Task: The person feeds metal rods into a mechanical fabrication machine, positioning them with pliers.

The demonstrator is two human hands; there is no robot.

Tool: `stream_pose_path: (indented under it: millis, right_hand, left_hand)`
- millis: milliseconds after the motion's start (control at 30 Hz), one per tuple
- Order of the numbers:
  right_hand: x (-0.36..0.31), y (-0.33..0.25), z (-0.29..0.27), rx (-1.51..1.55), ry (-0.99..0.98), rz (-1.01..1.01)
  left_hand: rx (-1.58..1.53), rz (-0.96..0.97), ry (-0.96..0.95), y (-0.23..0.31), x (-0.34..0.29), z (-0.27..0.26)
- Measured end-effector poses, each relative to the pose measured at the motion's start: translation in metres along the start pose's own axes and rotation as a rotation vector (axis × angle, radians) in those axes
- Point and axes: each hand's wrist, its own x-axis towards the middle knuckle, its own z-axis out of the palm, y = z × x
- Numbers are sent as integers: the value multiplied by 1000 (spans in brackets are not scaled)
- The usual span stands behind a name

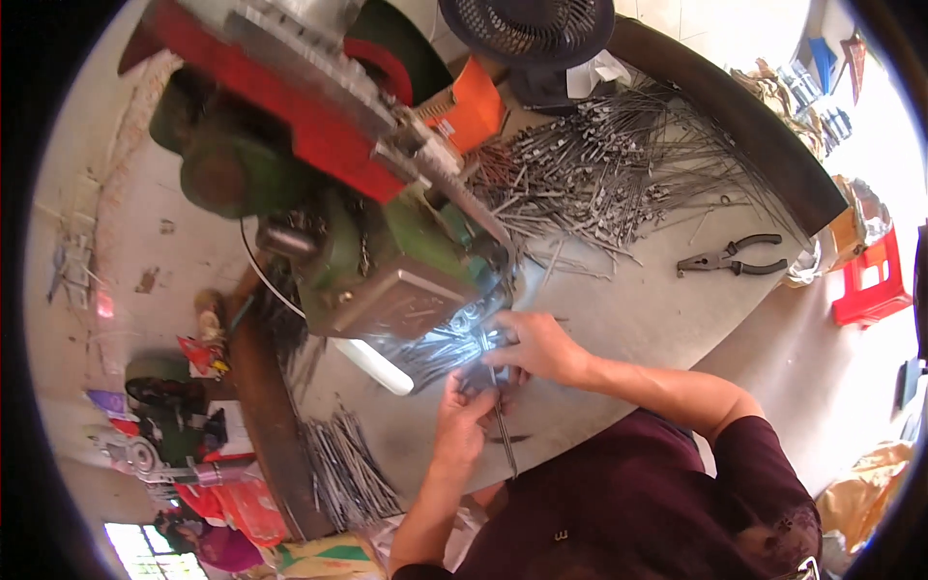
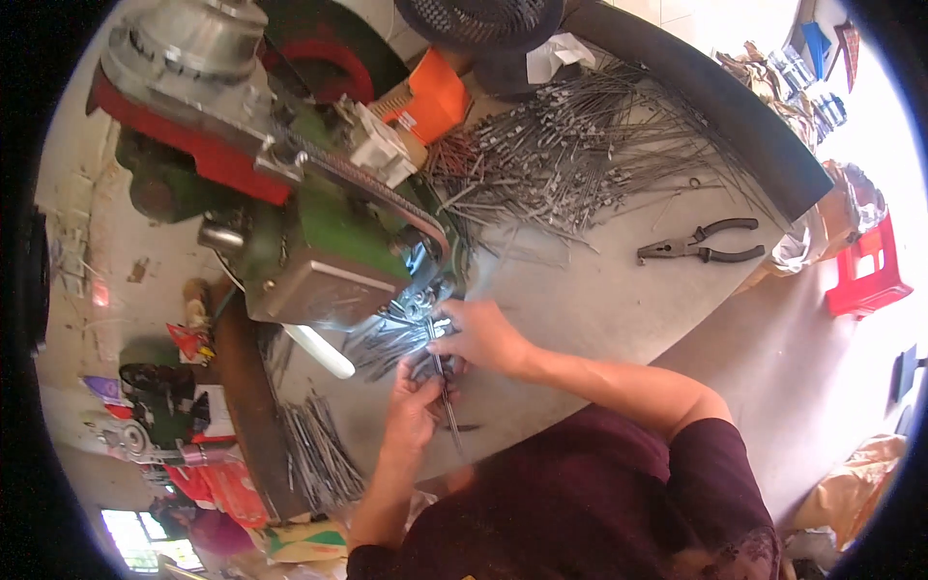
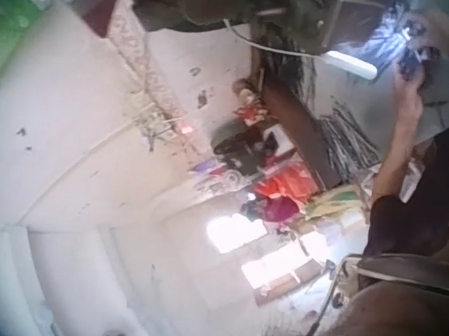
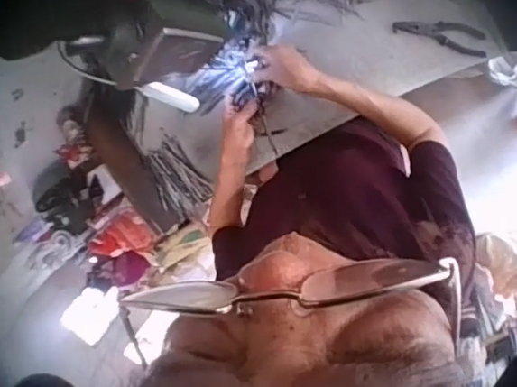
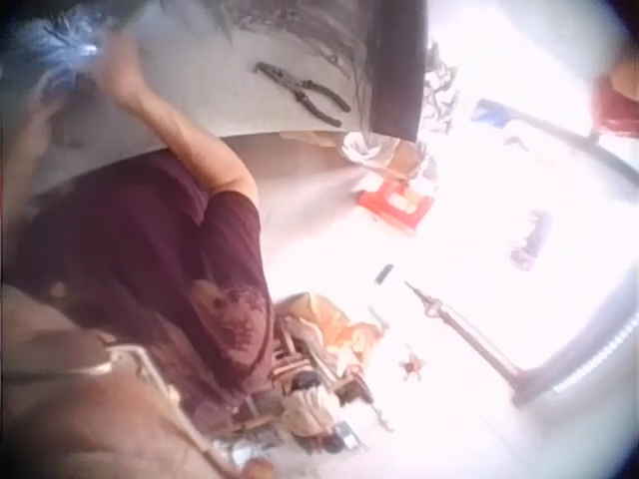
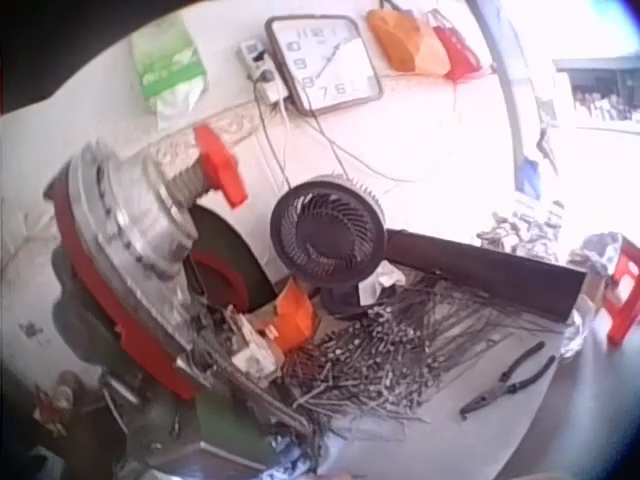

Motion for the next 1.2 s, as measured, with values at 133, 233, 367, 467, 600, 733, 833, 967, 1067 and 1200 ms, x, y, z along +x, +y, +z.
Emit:
stream_pose_path:
  millis: [133, 233, 367, 467, 600, 733, 833, 967, 1067, 1200]
  right_hand:
    - [-1, 19, 0, 205, -61, 29]
    - [-4, 15, -3, 230, -42, 52]
    - [4, 20, -14, 117, -81, 73]
    - [7, 12, -21, 135, -65, 121]
    - [12, -6, -33, 351, 73, 74]
    - [26, -9, -29, 616, 154, 74]
    - [28, -7, -18, 647, 193, 41]
    - [24, 1, -13, 713, 210, -9]
    - [22, 3, -8, 727, 254, -58]
    - [24, 8, -8, 749, 292, -55]
  left_hand:
    - [-194, -122, -51, -11, 3, -22]
    - [45, -29, 36, -9, -1, 4]
    - [533, 269, 118, -10, 2, 21]
    - [712, 368, 134, 0, 10, 27]
    - [678, 303, 141, 33, 25, 1]
    - [377, 359, 280, 46, 46, -32]
    - [66, 470, 369, 39, 49, -17]
    - [26, 526, 265, 35, 48, -5]
    - [34, 556, 277, 36, 48, 1]
    - [33, 608, 275, 32, 52, 3]
